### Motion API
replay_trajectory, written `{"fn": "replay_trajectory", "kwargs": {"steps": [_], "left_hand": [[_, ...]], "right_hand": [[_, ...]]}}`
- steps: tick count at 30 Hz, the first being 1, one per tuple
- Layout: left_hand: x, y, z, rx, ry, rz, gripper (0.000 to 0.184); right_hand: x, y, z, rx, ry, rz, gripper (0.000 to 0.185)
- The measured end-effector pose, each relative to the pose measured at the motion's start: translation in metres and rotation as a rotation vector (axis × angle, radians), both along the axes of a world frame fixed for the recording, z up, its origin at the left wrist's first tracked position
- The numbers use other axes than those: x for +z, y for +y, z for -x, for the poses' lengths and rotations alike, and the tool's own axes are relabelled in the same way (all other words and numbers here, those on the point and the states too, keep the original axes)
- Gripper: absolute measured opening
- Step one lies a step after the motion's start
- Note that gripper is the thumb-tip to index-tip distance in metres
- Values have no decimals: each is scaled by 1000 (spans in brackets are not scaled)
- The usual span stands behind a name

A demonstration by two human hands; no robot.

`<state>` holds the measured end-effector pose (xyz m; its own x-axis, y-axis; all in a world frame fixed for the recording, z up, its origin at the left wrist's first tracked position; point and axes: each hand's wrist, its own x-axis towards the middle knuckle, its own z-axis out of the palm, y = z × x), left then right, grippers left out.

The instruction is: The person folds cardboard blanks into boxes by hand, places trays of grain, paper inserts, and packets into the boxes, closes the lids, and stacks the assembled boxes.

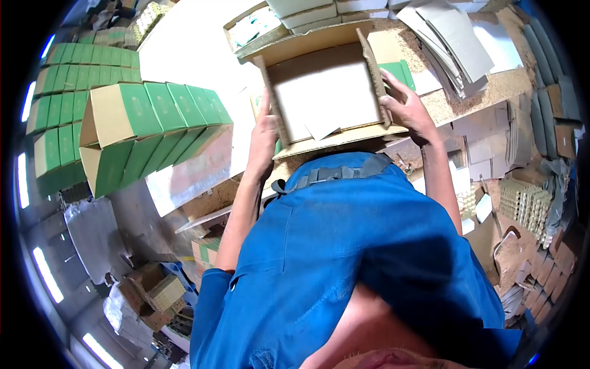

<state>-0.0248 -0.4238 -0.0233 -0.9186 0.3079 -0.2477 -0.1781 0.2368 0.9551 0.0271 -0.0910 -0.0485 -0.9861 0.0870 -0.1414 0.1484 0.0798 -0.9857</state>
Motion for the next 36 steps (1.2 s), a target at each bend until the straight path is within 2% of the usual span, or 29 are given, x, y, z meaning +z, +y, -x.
{"fn": "replay_trajectory", "kwargs": {"steps": [1, 2, 6, 7, 9, 10, 13, 15, 16, 17, 19, 20, 21, 23, 24, 25, 28, 30, 32, 33, 34, 35, 36], "left_hand": [[0, 9, 5, -120, 257, 298, 63], [-5, 10, 16, -196, 184, 224, 66], [-18, 14, 35, -231, 207, 167, 80], [-22, 15, 31, -171, 216, 190, 85], [-27, 15, 24, -89, 292, 321, 97], [-28, 15, 21, -79, 283, 335, 97], [-26, 13, 19, -49, 249, 317, 94], [-28, 4, 28, -75, 175, 229, 94], [-47, -3, 31, -51, 235, 186, 90], [-50, -6, 32, -30, 180, 94, 87], [-39, -9, 33, -10, 160, 93, 85], [-56, -12, 38, -17, 157, -14, 84], [-36, -13, 36, -15, 164, 58, 84], [-37, -15, 34, -8, 182, 53, 83], [-34, -13, 36, -11, 193, 73, 82], [-31, -13, 35, -21, 195, 89, 82], [-24, -21, 42, -65, 83, -75, 75], [-23, -30, 44, 11, 20, -230, 65], [-5, -53, 42, 115, -50, -260, 53], [5, -65, 36, 262, -28, -401, 47], [7, -83, 33, 344, 129, -353, 41], [8, -102, 28, 478, 273, -275, 33], [33, -123, 18, 628, 333, -205, 25]], "right_hand": [[2, -6, 6, 19, 36, -151, 98], [8, -8, 11, 28, -65, -213, 104], [-3, 2, 48, 34, -46, -130, 100], [0, 4, 48, 41, -143, 89, 98], [-3, -3, 47, 62, -316, 204, 95], [-2, -12, 43, -1, -312, 211, 93], [10, -29, 48, -24, -247, -85, 90], [2, -28, 52, -18, -166, -67, 93], [17, -33, 50, -20, -196, -107, 98], [16, -31, 49, -4, -187, -90, 100], [16, -22, 48, -1, -229, 92, 91], [5, -17, 48, -45, -277, 235, 84], [-30, 0, 49, -51, -326, 245, 79], [-20, -15, 41, -96, -345, 261, 63], [-45, -1, 40, -108, -399, 351, 56], [-28, -17, 36, -119, -365, 343, 55], [-40, -11, 34, -188, -306, 257, 50], [-46, -8, 35, -255, -260, 263, 43], [-14, -36, 40, -321, -266, 436, 43], [-2, -48, 45, -386, -281, 539, 43], [6, -51, 53, -250, -276, 727, 47], [16, -53, 61, -180, -247, 768, 46], [32, -63, 71, -130, -208, 768, 46]]}}
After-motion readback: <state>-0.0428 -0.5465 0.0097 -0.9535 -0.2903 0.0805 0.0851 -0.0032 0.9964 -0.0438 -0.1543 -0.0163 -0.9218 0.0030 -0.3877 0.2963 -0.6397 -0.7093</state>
